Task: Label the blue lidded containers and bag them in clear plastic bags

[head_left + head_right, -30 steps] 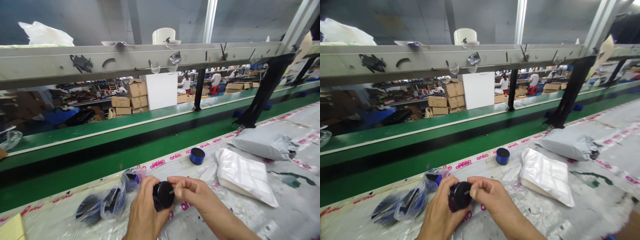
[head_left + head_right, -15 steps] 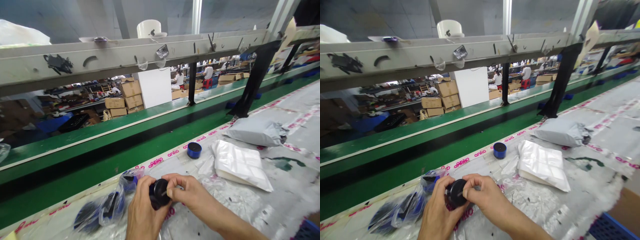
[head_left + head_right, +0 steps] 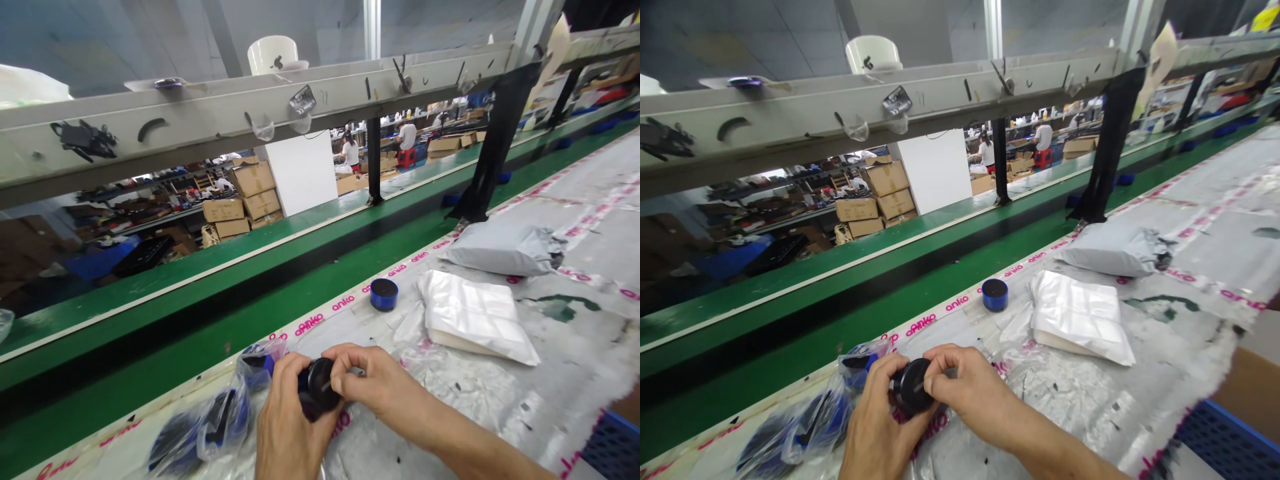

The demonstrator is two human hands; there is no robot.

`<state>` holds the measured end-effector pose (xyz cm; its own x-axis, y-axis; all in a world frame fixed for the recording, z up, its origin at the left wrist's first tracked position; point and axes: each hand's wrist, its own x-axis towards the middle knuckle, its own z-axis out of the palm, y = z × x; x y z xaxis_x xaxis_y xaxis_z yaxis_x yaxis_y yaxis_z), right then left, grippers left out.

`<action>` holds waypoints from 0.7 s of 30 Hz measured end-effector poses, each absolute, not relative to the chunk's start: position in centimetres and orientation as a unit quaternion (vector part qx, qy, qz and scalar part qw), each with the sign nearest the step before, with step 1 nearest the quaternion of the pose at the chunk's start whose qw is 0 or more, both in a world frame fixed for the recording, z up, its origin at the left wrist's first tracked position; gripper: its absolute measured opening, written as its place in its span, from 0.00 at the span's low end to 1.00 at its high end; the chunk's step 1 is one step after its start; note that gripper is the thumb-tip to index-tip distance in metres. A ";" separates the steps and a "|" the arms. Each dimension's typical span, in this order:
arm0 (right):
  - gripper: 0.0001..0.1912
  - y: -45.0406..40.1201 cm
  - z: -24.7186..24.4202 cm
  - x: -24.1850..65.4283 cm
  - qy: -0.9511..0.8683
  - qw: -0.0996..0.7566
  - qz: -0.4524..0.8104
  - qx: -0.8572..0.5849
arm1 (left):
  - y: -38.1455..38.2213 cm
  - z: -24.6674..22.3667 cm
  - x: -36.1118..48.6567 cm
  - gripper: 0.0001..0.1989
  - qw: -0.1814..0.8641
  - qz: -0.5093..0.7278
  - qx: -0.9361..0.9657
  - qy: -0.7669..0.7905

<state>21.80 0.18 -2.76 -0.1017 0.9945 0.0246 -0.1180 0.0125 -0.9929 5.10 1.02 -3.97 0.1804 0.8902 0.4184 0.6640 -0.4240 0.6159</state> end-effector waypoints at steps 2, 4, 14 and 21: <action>0.04 0.1 -2.6 21.8 -0.500 0.508 0.546 -0.440 | 1.0 -4.0 5.1 0.16 0.148 0.376 0.756 0.515; 0.04 0.0 -2.5 21.8 -0.499 0.510 0.542 -0.444 | 1.0 -4.0 5.0 0.16 0.146 0.378 0.757 0.513; 0.04 0.0 -2.4 21.6 -0.494 0.513 0.532 -0.458 | 1.0 -4.2 4.9 0.16 0.122 0.383 0.766 0.502; 0.04 0.1 -2.5 21.6 -0.492 0.514 0.531 -0.461 | 1.1 -4.4 4.8 0.15 0.115 0.375 0.775 0.496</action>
<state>21.56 0.06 -2.47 -0.0465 0.9988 0.0154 -0.0918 0.0111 -0.9957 4.82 1.06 -4.40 0.2270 0.8543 0.4676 0.6815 -0.4824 0.5503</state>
